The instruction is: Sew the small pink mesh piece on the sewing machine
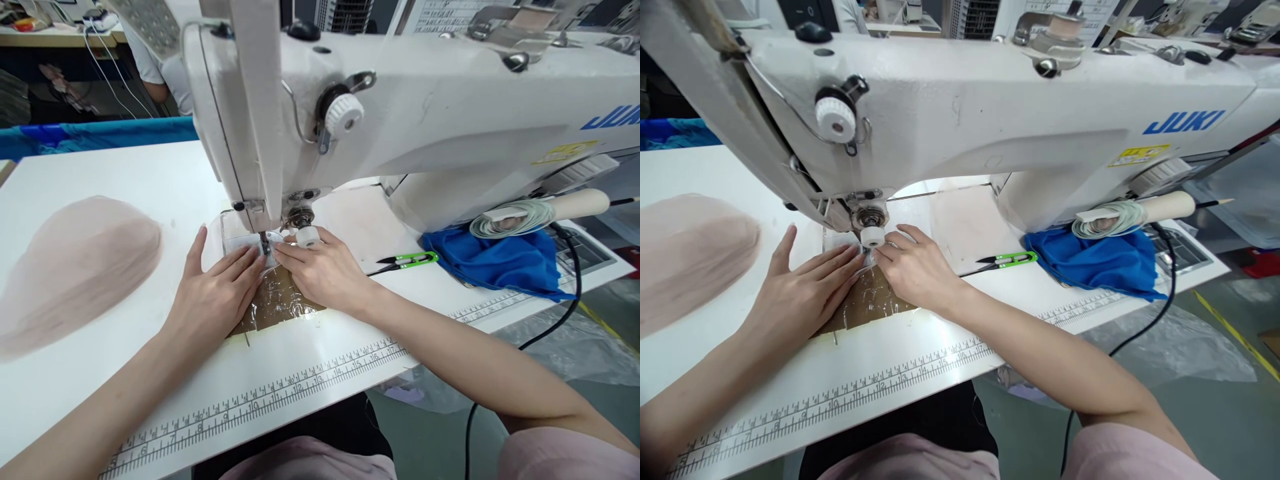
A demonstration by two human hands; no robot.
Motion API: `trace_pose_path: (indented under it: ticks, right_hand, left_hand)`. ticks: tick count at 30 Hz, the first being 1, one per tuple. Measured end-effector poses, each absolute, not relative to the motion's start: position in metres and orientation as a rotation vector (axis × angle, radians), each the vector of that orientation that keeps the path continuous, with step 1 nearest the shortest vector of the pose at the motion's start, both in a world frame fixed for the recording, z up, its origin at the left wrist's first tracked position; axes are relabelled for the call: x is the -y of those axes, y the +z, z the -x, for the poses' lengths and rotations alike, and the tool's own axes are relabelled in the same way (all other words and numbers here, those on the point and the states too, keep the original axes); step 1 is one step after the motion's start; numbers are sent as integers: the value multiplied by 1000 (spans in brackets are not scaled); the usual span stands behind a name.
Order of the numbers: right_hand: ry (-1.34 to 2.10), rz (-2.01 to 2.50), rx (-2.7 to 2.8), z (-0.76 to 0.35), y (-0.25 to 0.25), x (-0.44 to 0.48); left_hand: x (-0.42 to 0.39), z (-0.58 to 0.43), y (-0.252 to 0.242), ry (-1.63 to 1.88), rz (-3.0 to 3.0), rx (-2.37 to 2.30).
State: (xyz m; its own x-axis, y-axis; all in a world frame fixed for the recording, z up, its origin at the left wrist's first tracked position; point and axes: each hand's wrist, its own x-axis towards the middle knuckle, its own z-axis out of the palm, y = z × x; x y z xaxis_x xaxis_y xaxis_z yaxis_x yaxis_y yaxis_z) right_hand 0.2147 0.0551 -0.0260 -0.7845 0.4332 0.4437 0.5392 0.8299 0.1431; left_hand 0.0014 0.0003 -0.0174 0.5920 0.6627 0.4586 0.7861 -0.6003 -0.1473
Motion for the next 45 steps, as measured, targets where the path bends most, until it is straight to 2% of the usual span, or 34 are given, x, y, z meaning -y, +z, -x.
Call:
trace_pose_path:
  ticks: [7,11,14,17,22,33,45]
  right_hand:
    - [-406,716,2529,-216,-24,-55]
    - [-433,666,2384,-213,-14,-41]
    - [-355,551,2376,-206,-11,-30]
    - [-235,510,2460,-201,-14,-25]
    - [-138,623,2530,-201,-14,-24]
    - [129,928,2656,-204,-11,-25]
    - [95,1008,2605,-204,-14,-41]
  left_hand:
    - [4,5,-8,-427,2479,1263]
    - [15,2,7,-443,2418,1136]
    - [15,2,11,-563,2391,1098]
    - [6,8,5,-537,2453,1141]
    - [-4,16,-9,-428,2650,1094]
    - [-7,13,-16,-508,2689,1201]
    - [2,6,-15,-242,2578,1078]
